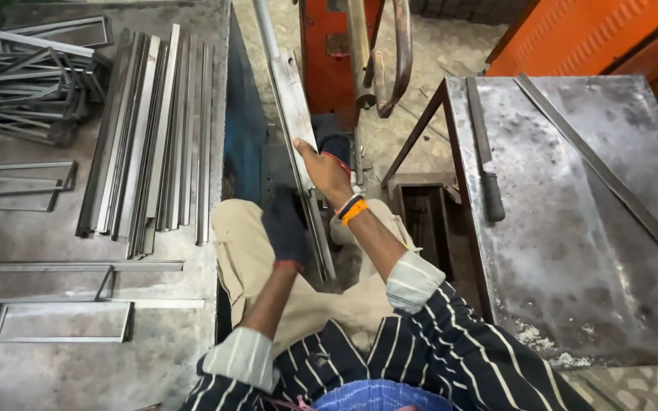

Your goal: Assembling and spot welding metal frame components at a manual workstation.

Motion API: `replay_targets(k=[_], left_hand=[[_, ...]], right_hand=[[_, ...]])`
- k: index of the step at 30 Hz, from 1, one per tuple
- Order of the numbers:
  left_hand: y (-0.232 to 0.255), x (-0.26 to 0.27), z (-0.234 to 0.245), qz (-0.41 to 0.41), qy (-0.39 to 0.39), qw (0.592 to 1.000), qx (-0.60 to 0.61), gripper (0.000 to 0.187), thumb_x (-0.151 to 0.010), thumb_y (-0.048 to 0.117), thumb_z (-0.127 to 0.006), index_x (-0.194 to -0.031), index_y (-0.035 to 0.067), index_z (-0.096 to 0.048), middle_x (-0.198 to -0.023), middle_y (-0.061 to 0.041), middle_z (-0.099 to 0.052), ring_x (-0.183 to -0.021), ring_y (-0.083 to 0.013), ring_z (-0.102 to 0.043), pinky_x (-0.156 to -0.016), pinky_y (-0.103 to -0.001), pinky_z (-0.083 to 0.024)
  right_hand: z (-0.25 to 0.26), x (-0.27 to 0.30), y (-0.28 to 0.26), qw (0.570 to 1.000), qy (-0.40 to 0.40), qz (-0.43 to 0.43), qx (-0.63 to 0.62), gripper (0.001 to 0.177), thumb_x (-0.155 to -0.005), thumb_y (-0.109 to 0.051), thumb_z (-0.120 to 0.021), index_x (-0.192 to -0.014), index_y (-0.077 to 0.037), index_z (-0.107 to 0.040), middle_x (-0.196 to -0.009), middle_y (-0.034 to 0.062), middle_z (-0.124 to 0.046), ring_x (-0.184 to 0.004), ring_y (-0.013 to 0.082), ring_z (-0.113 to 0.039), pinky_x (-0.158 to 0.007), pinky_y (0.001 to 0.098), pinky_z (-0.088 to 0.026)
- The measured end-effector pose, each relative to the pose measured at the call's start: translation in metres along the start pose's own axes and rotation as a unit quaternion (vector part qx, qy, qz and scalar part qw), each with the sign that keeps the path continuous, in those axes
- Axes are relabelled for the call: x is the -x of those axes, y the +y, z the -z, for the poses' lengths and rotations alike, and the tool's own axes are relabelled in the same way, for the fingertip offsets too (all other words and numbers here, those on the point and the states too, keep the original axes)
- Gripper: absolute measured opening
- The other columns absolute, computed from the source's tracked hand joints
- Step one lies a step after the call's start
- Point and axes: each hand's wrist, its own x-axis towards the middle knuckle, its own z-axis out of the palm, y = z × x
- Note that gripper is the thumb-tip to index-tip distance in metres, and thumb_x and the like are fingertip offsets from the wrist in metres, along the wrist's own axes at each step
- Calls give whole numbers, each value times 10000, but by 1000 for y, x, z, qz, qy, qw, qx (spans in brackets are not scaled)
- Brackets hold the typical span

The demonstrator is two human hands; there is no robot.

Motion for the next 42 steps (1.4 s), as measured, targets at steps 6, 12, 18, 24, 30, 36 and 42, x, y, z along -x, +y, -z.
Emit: replay_targets(k=[6, 12, 18, 24, 30, 36, 42], left_hand=[[42, -94, -3, -21, -61, 975, 212, 337, -1046, 354, -570, -1166, 80, -726, -1044, 23, -719, -913, -88, -653, -801, -283, -529], [61, -87, -19, 79, -70, 977, 186, 401, -996, 386, -639, -1047, 0, -736, -903, -43, -689, -771, -144, -598, -680, -341, -486], [62, -105, -11, 179, -62, 969, 160, 527, -1015, 492, -524, -1007, 15, -748, -835, -62, -700, -703, -175, -618, -657, -321, -507], [29, -122, 1, 174, -79, 935, 299, 475, -1057, 480, -525, -1073, 37, -694, -853, -61, -660, -735, -190, -608, -661, -340, -504], [3, -133, 5, 144, -77, 953, 255, 501, -1050, 486, -493, -1116, 37, -706, -905, -50, -692, -779, -165, -631, -709, -320, -527], [21, -122, 0, 180, -96, 938, 281, 483, -1026, 492, -510, -1155, 67, -702, -956, -48, -692, -833, -160, -634, -751, -320, -540], [37, -117, -1, 174, -97, 933, 300, 470, -1024, 478, -556, -1162, 55, -709, -972, -49, -687, -853, -177, -628, -755, -339, -533]], right_hand=[[-9, 38, 18, 999, -33, 18, 25, 867, -944, -781, -385, -855, 8, -732, -690, 189, -682, -732, 299, -682, -717, 412, -510], [-15, 69, 10, 989, 80, 126, 6, 627, -956, -601, -515, -961, -10, -725, -717, 212, -674, -671, 360, -671, -639, 434, -506], [20, 110, 21, 971, -87, -61, -213, 619, -982, -559, -693, -877, 43, -790, -770, 65, -716, -679, 156, -622, -630, 330, -479], [19, 131, 1, 834, -231, -105, -489, 474, -920, -524, -672, -965, -56, -738, -757, 65, -751, -608, 177, -705, -540, 306, -567], [1, 130, 9, 828, -224, -123, -499, 487, -961, -566, -650, -932, -82, -699, -708, 28, -688, -555, 138, -653, -489, 281, -513], [-3, 127, 11, 819, -193, -96, -531, 396, -952, -580, -640, -936, -185, -657, -688, -74, -547, -509, 53, -497, -452, 242, -384], [-7, 120, 13, 842, -176, -82, -504, 463, -960, -622, -619, -893, -164, -591, -689, -72, -505, -505, 44, -452, -448, 249, -359]])
